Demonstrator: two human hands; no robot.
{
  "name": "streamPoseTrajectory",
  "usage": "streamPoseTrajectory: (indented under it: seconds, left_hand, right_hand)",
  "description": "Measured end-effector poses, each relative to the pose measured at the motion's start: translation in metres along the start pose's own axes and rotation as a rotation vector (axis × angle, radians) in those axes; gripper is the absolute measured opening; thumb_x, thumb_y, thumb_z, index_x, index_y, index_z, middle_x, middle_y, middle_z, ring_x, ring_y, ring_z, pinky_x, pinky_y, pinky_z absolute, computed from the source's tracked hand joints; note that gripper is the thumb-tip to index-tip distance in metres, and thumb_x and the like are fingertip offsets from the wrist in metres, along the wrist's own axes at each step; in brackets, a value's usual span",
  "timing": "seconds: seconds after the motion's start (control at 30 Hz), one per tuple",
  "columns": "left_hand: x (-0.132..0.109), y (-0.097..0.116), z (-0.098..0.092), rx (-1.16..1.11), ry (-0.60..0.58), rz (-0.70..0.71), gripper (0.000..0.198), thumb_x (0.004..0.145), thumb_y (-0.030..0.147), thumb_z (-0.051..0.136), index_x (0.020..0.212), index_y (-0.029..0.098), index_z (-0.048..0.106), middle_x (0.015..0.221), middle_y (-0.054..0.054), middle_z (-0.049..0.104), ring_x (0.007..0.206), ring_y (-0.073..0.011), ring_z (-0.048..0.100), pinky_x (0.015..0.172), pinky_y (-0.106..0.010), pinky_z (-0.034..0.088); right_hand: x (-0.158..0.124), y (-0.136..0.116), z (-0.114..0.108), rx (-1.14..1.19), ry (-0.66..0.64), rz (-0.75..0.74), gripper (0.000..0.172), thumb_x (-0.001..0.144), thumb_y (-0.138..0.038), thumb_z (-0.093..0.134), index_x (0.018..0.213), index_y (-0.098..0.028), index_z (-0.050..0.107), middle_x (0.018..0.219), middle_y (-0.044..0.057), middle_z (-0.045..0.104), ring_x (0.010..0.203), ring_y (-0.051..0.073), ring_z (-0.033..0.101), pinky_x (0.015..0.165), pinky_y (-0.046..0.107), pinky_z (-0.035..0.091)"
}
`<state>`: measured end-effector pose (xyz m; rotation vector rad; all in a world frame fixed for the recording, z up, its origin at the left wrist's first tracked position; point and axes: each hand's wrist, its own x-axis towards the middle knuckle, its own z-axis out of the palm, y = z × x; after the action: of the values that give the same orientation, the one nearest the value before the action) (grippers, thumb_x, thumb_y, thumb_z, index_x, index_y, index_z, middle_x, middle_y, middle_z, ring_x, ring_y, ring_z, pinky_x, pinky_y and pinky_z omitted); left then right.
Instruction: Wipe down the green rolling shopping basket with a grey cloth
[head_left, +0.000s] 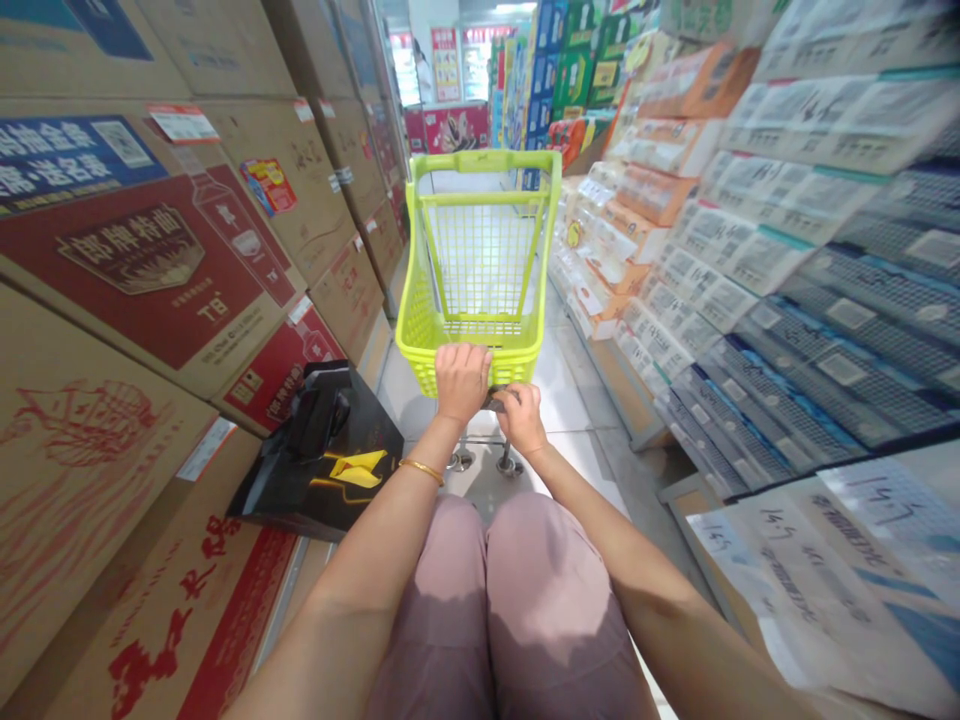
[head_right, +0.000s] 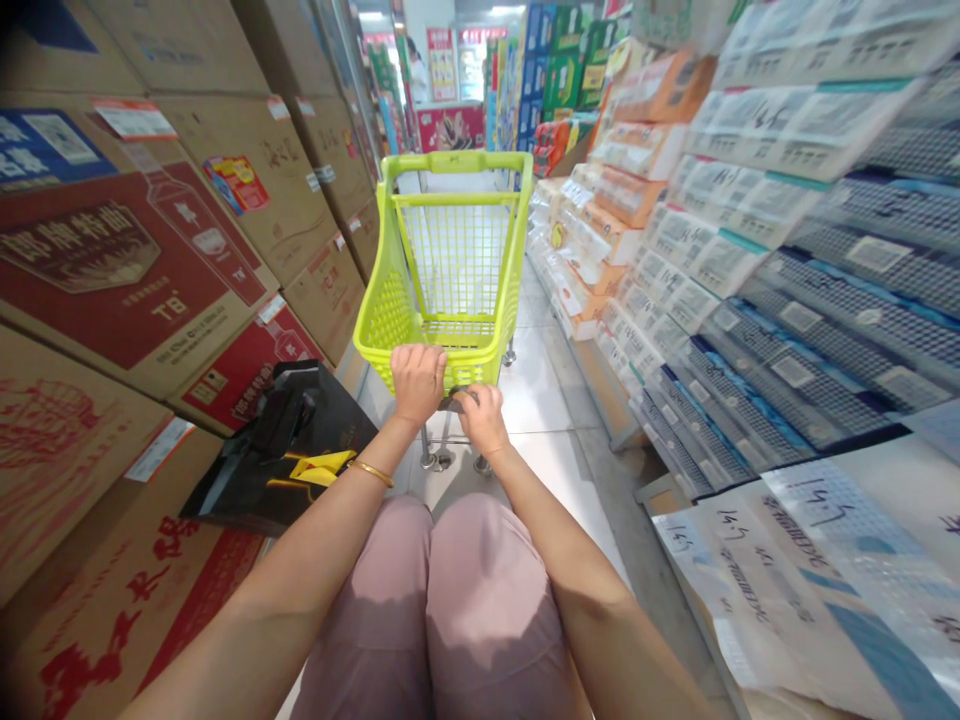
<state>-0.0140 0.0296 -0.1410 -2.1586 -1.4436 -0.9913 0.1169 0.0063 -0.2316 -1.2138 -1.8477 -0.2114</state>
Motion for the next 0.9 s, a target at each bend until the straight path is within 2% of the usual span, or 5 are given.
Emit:
streamPoseTrajectory:
  seconds: [0.2,0.37,0.7,0.8,0.9]
  left_hand:
    - [-0.001,0.0,0.0,-0.03,-0.023,-0.013,0.036,0.095,0.036,0.028,0.093,0.02,0.06,0.085,-0.009,0.059,0.087,-0.0243,0.048,0.085,-0.039,0.03]
    - [-0.001,0.0,-0.003,0.001,-0.002,0.001,0.032,0.093,0.034,0.032,0.089,0.021,0.06,0.081,-0.007,0.058,0.083,-0.0237,0.048,0.081,-0.037,0.031]
    - [0.004,0.002,-0.007,-0.037,0.004,-0.037,0.041,0.095,0.038,0.025,0.077,0.021,0.058,0.076,-0.007,0.057,0.079,-0.0223,0.046,0.076,-0.037,0.029]
    - [0.003,0.001,-0.009,-0.043,0.019,-0.036,0.04,0.095,0.037,0.026,0.076,0.021,0.058,0.075,-0.006,0.057,0.077,-0.0221,0.045,0.076,-0.037,0.029]
    - [0.002,-0.001,-0.013,-0.06,0.004,-0.044,0.037,0.094,0.035,0.028,0.074,0.022,0.057,0.075,-0.006,0.057,0.077,-0.0223,0.046,0.074,-0.036,0.03]
  right_hand:
    - [0.035,-0.016,-0.026,0.009,0.21,0.077,0.02,0.081,-0.018,0.049,0.094,-0.023,0.062,0.095,0.006,0.047,0.093,0.02,0.045,0.087,0.039,0.039]
    - [0.058,-0.024,-0.038,-0.007,0.286,0.062,0.018,0.083,-0.022,0.05,0.096,-0.024,0.062,0.098,0.007,0.046,0.095,0.021,0.044,0.089,0.04,0.037]
    - [0.014,-0.005,-0.017,0.021,0.108,-0.011,0.018,0.08,-0.019,0.049,0.093,-0.019,0.062,0.092,0.008,0.049,0.09,0.02,0.044,0.083,0.037,0.041]
    - [0.021,-0.009,-0.028,0.047,0.17,0.016,0.019,0.08,-0.019,0.048,0.094,-0.019,0.061,0.092,0.008,0.049,0.091,0.021,0.045,0.083,0.037,0.041]
    - [0.041,-0.023,-0.043,0.032,0.258,0.018,0.02,0.081,-0.023,0.049,0.096,-0.021,0.06,0.095,0.008,0.047,0.093,0.021,0.045,0.087,0.04,0.039]
